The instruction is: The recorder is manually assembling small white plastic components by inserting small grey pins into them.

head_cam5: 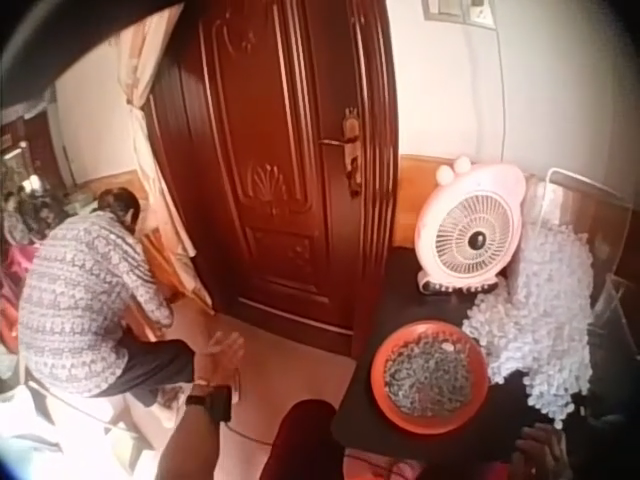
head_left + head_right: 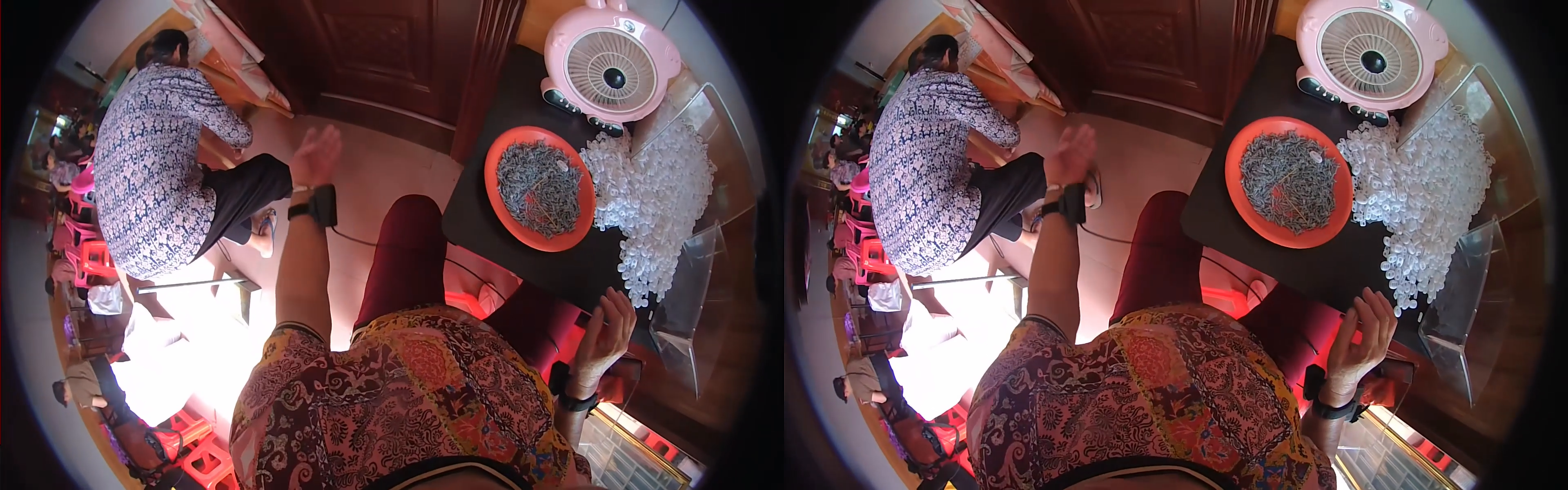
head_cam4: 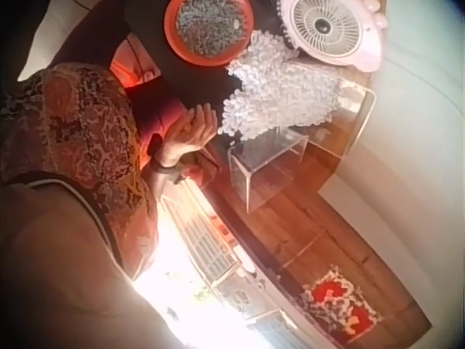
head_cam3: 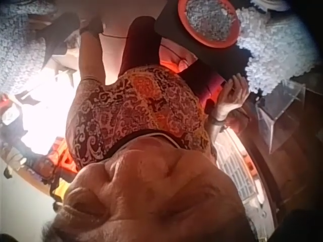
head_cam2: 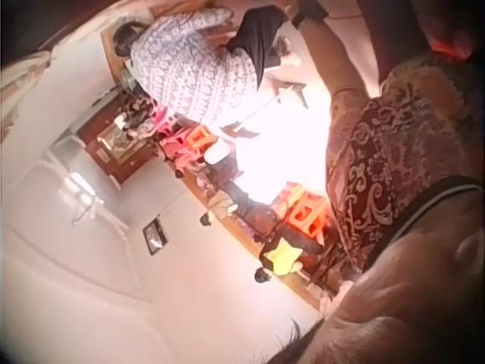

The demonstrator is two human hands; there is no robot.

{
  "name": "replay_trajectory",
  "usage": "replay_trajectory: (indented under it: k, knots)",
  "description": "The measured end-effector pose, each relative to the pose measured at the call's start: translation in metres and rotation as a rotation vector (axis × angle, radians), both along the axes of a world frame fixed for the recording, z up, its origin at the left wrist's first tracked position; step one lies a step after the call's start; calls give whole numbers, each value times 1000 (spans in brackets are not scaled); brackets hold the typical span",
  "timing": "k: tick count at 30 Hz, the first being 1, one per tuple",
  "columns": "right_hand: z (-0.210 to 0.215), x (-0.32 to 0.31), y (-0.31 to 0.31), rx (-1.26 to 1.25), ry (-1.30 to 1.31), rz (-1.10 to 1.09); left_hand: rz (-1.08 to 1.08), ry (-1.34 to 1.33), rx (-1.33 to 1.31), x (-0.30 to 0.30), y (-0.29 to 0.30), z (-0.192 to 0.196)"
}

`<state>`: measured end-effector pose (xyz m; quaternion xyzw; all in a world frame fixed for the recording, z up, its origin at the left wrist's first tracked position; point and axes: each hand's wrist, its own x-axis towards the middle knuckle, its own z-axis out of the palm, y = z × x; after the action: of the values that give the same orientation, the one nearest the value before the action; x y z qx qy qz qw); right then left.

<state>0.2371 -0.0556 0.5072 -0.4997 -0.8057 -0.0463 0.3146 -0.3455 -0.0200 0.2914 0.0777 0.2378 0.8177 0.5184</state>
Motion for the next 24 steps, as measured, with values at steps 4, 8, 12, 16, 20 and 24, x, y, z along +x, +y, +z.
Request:
replay_trajectory:
  k: [4, 8, 12, 16, 20, 24]
  knots:
    - [-7, 7, -7, -28, 107, 33, -84, 211, -237, -96, -23, 3]
    - [4, 59, 6, -10, 110, -66, -405, 109, -362, 82, 48, 3]
    - [60, 114, 79, 111, 348, 220, -553, 243, -406, 181, 45, 8]
    - [124, 200, 116, 499, 381, 588, -548, 275, -369, 269, 80, 7]
    - [134, 239, 97, 574, 385, 547, -533, 187, -249, 261, 54, 20]
    - [138, 249, 88, 535, 369, 489, -530, 148, -305, 293, 62, 5]
